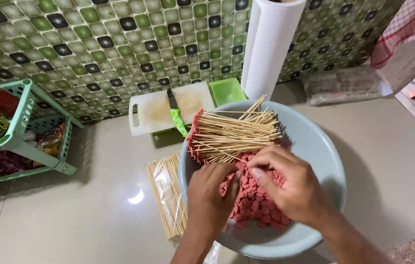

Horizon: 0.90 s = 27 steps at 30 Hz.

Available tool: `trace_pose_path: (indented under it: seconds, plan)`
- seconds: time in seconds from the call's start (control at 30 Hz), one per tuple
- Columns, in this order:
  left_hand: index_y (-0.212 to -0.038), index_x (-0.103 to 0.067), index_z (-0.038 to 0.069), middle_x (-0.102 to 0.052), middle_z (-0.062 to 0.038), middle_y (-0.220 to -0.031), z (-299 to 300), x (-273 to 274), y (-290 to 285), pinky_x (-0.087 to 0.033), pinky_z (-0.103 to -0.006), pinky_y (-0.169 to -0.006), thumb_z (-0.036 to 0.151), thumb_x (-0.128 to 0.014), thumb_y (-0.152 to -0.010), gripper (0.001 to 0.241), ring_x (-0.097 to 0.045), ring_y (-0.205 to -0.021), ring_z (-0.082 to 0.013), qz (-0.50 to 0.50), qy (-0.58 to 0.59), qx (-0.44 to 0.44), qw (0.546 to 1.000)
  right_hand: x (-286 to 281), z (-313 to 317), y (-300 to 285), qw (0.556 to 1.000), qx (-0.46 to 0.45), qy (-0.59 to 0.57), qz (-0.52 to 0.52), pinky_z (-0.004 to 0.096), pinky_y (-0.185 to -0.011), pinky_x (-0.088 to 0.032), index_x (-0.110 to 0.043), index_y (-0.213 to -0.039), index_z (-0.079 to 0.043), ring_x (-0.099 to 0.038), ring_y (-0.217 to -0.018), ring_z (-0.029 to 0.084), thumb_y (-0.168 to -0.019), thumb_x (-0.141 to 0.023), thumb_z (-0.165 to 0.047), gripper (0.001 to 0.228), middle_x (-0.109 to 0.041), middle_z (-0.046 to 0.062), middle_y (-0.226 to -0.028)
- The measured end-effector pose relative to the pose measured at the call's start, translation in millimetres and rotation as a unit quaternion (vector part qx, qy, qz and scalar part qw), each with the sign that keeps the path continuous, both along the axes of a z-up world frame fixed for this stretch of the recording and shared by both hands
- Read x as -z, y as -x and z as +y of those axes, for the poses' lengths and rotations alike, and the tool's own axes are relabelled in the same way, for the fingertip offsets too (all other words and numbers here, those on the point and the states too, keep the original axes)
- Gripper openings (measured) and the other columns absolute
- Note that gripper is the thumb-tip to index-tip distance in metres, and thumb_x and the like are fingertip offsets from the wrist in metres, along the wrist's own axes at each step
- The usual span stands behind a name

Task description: Skewering small diced pieces of pink food onto wooden sticks in a large bowl.

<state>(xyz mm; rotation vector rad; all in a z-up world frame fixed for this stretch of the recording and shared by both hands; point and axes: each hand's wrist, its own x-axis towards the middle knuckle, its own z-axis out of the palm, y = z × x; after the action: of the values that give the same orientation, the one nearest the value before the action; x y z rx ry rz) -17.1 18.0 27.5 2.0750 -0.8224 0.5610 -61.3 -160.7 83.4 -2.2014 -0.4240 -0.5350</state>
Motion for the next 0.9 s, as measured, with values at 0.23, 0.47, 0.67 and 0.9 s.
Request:
trace_pose_path:
  seconds: [0.23, 0.47, 0.67, 0.9]
  plan:
    - [-0.101, -0.069, 0.016, -0.074, 0.003, -0.097, 51, -10, 36, -0.046, -0.0338, -0.071, 0.007, -0.071, -0.087, 0.017, -0.066, -0.078, -0.0178, 0.042, -0.022, -0.05, 0.998, 12, 47, 36, 0.998, -0.029, 0.016, -0.047, 0.033, -0.085, -0.059, -0.07, -0.1, -0.004, -0.069, -0.091, 0.021, -0.092, -0.065, -0.008, 0.01, -0.072, 0.008, -0.096]
    - [-0.102, -0.068, 0.019, -0.073, 0.005, -0.099, 96, 22, 72, -0.048, -0.0307, -0.073, 0.008, -0.073, -0.088, 0.019, -0.067, -0.08, -0.0157, 0.029, -0.032, -0.079, 0.996, 35, 95, 71, 0.995, -0.067, -0.01, -0.07, 0.032, -0.077, -0.058, -0.07, -0.103, -0.003, -0.07, -0.088, 0.023, -0.092, -0.066, -0.005, 0.011, -0.069, 0.01, -0.095]
    - [-0.111, -0.07, 0.02, -0.073, 0.002, -0.107, 121, 52, 90, -0.05, -0.0348, -0.075, 0.012, -0.078, -0.086, 0.027, -0.066, -0.093, -0.0204, 0.048, -0.05, -0.08, 0.994, 63, 124, 90, 0.995, -0.08, -0.054, -0.04, 0.034, -0.084, -0.058, -0.069, -0.108, 0.0, -0.071, -0.094, 0.026, -0.098, -0.057, -0.006, 0.017, -0.07, 0.013, -0.102]
    - [-0.116, -0.067, 0.022, -0.068, 0.0, -0.109, 140, 93, 92, -0.052, -0.0367, -0.077, 0.009, -0.085, -0.072, 0.048, -0.062, -0.096, -0.0239, 0.097, -0.084, -0.11, 0.986, 113, 140, 96, 0.996, -0.059, -0.072, 0.017, 0.032, -0.088, -0.055, -0.071, -0.112, -0.003, -0.071, -0.098, 0.024, -0.097, -0.054, -0.003, 0.023, -0.07, 0.01, -0.107]
